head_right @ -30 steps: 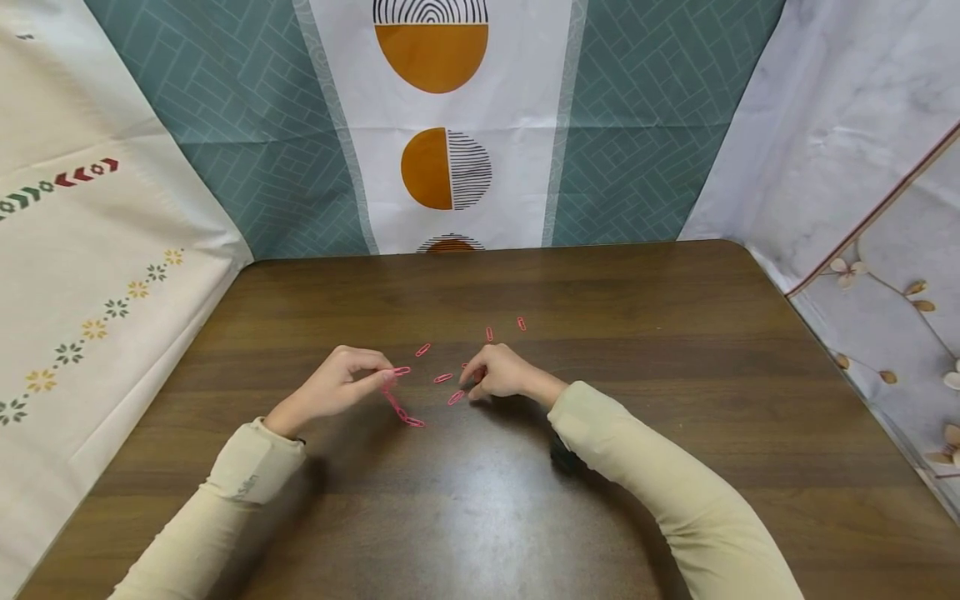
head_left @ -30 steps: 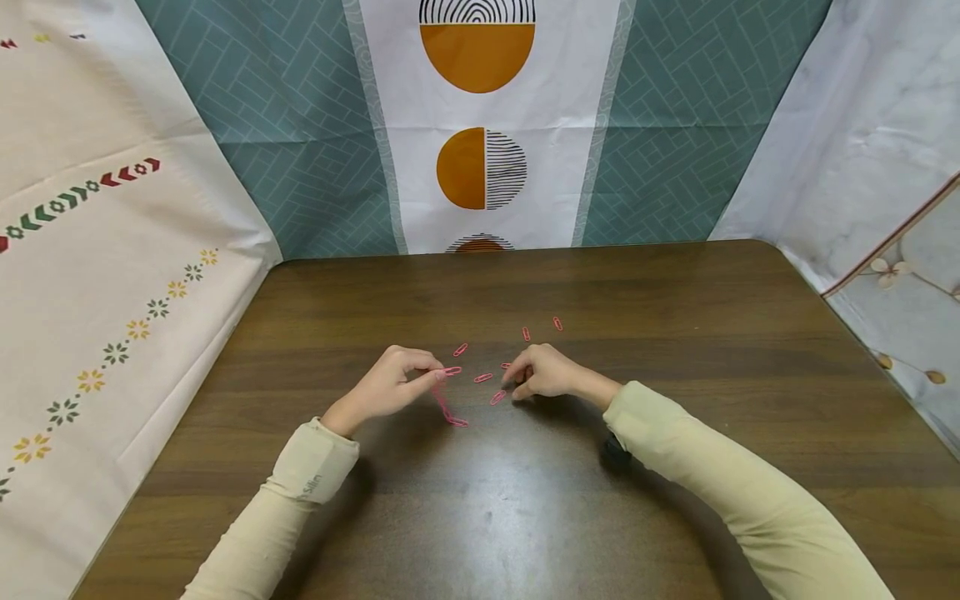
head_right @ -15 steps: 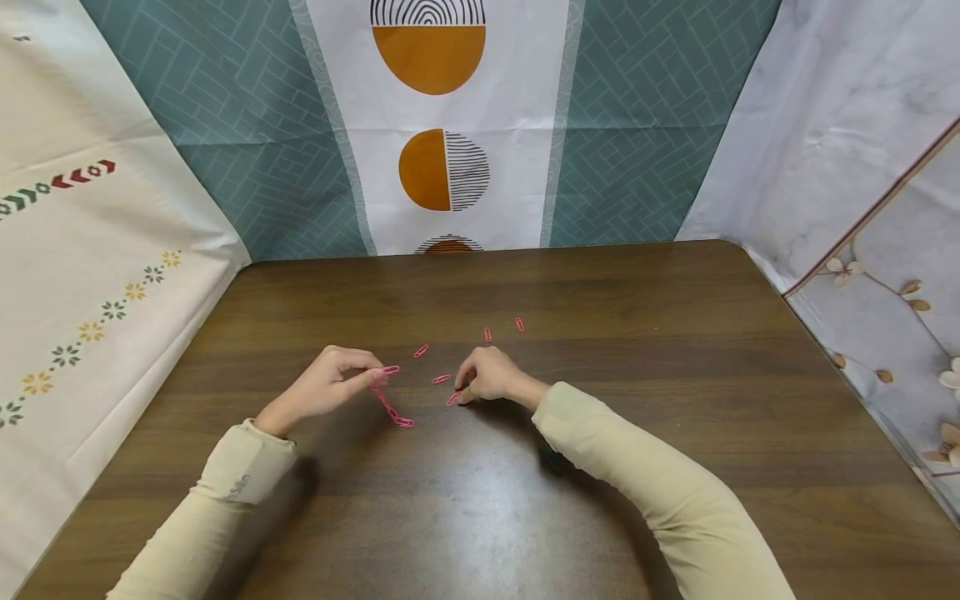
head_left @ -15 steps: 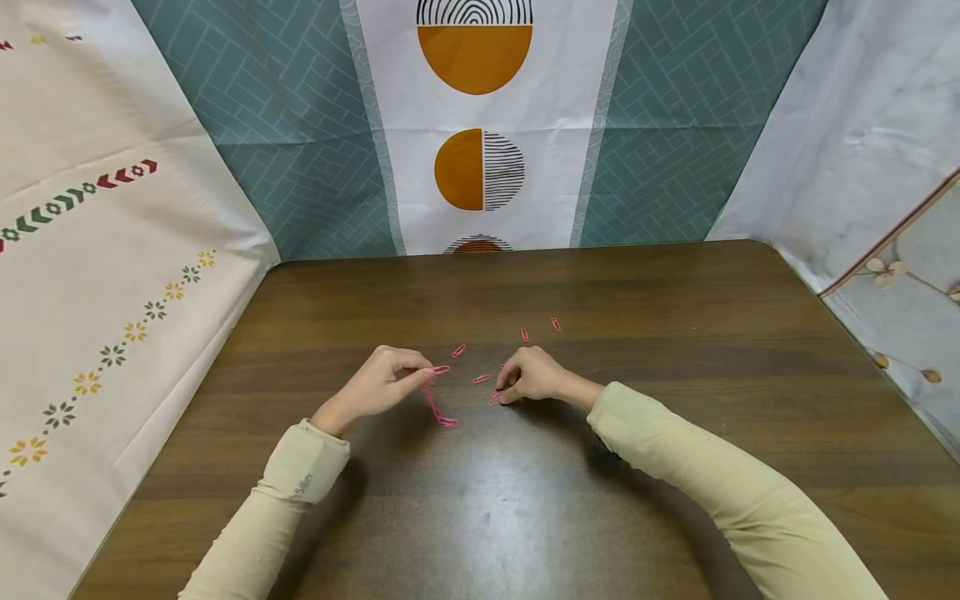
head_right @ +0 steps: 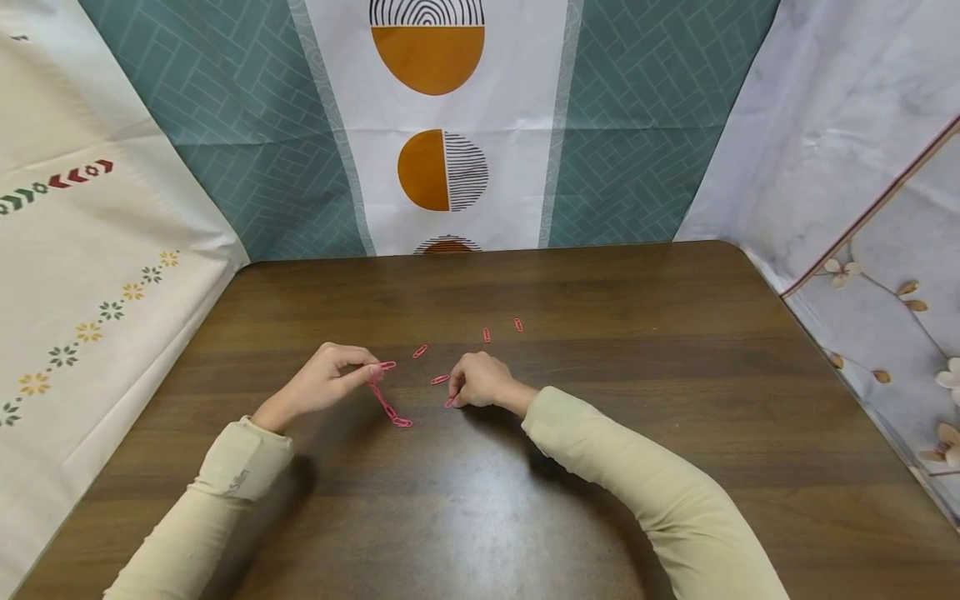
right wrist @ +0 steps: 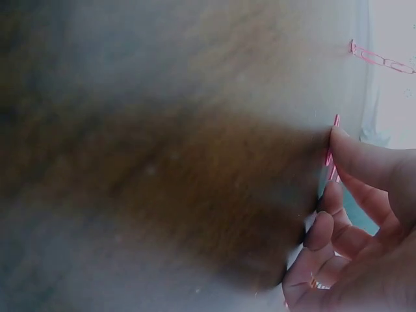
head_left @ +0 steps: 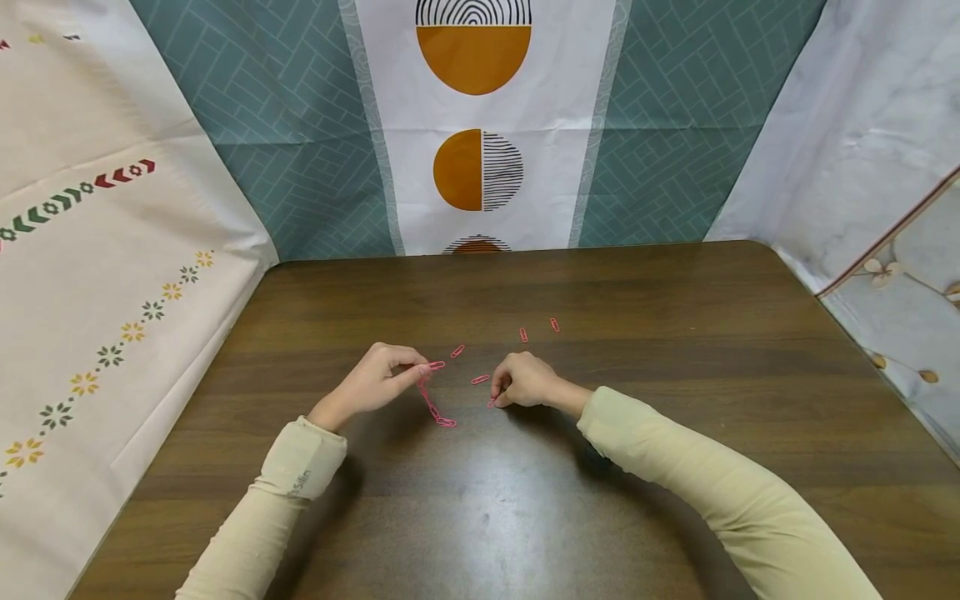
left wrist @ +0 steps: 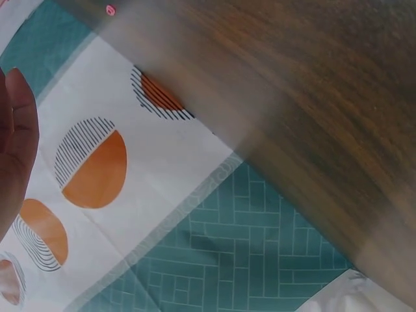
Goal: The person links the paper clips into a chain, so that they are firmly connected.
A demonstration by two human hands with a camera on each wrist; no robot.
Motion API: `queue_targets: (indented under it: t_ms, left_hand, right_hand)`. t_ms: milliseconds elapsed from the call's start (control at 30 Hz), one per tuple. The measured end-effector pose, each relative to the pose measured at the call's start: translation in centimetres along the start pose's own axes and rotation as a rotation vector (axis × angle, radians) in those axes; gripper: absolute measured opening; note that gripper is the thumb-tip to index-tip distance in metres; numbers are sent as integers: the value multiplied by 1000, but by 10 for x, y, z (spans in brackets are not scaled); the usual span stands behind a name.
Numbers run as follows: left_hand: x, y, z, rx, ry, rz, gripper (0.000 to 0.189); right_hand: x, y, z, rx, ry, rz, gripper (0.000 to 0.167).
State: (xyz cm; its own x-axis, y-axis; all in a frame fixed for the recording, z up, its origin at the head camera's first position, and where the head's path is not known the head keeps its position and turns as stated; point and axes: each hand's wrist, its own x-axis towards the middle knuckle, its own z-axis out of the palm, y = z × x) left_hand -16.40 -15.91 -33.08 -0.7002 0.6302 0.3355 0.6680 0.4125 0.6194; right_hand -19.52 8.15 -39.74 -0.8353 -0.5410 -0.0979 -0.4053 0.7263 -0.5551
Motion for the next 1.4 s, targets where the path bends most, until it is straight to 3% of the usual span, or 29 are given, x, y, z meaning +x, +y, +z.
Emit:
queue_targets:
  t_ms: [300,533,600,733,1000,1200,1400]
  left_hand:
    - [1,1,-1,7,-3,1,12]
    - [1,-30,9,23,8,-17,11]
    - [1,-33,9,21,6,-23,11]
    - [1,-33,8,23,4,-14,10]
    - [4,-30,9,-11,26,51,9]
    - [7,-28,12,-6,-4,34,11]
    - [9,-26,13,-9,-5,45,12]
  right_hand:
    - [-3,-1,3,-14,21,-46,19]
    - [-8,3,2,81,37,-81,9]
    - [-10,5,0,116,31,-91,10]
    - [-14,7,-3,148,31,-107,16]
    - [-21,10,-12,256,55,-76,7]
    - [-25,10,-22,345,92,-22,8]
    - [-29,9,-30,371,125,-38,5]
